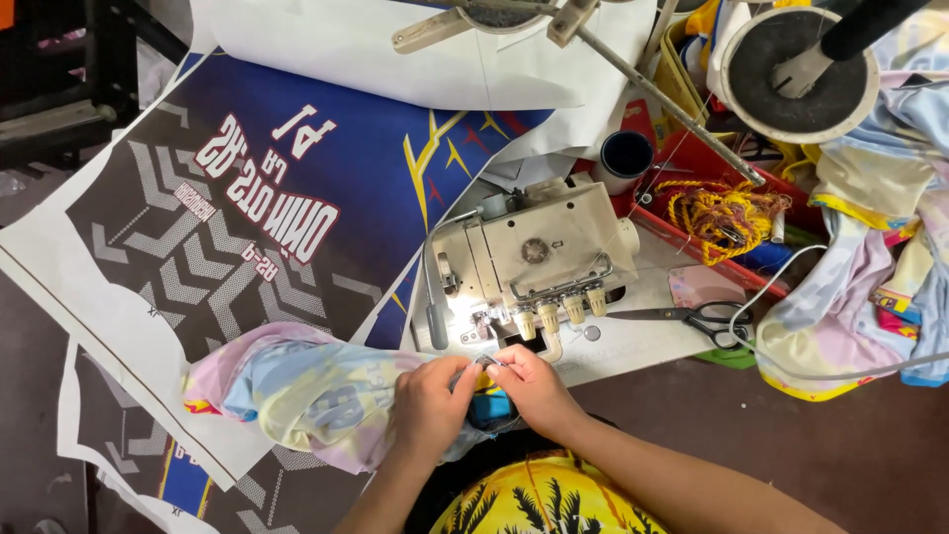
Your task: Using an industrial overlocker to finish the edges of printed fabric pieces and trimming threads with scissors.
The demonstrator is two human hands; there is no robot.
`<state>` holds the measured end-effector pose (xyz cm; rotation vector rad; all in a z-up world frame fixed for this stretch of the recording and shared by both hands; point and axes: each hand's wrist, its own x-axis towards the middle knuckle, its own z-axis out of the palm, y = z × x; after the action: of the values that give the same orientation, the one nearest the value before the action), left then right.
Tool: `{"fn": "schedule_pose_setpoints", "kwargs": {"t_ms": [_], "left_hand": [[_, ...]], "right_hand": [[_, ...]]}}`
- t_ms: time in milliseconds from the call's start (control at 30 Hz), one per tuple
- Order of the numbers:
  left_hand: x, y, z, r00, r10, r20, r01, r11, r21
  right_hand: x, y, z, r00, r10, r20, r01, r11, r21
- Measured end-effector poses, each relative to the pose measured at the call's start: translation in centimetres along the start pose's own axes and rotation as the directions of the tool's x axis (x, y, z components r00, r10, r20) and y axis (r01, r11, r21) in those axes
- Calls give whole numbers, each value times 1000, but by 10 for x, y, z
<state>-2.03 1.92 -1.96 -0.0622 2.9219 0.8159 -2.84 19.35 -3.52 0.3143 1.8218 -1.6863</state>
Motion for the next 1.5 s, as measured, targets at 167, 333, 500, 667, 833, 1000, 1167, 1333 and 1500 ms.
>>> {"fn": "schedule_pose_setpoints", "kwargs": {"t_ms": [167, 333, 500, 667, 833, 1000, 1167, 1333, 1500], "left_hand": [[32, -6, 2, 954, -181, 239, 197, 979, -47], [54, 0, 1, 926, -223, 304, 247, 968, -40], [61, 3, -7, 907, -235, 348, 273, 960, -61], [62, 4, -18, 891, -284, 354, 338, 936, -98], [76, -7, 2, 910, -277, 310, 328, 936, -128], [86, -22, 14, 908, -276, 314, 325, 938, -117], [85, -9, -3, 886, -297, 357, 366, 920, -143], [87, -9, -5, 876, -311, 369, 376, 919, -120], [87, -7, -6, 861, -326, 390, 388, 918, -88]], "right_hand": [[11, 43, -4, 991, 18, -130, -17, 1000, 13], [19, 43, -2, 981, 74, -181, -91, 992, -87], [31, 50, 1, 965, 74, -252, -111, 984, -136], [23, 40, 6, 948, 87, -305, -106, 993, -45], [33, 40, 5, 946, 85, -313, -114, 991, -73], [41, 52, 7, 941, 79, -330, -117, 988, -98], [37, 45, 5, 941, 106, -322, -144, 985, -98], [48, 61, 7, 942, 111, -315, -152, 982, -108], [44, 50, 3, 946, 103, -306, -154, 977, -145]]}}
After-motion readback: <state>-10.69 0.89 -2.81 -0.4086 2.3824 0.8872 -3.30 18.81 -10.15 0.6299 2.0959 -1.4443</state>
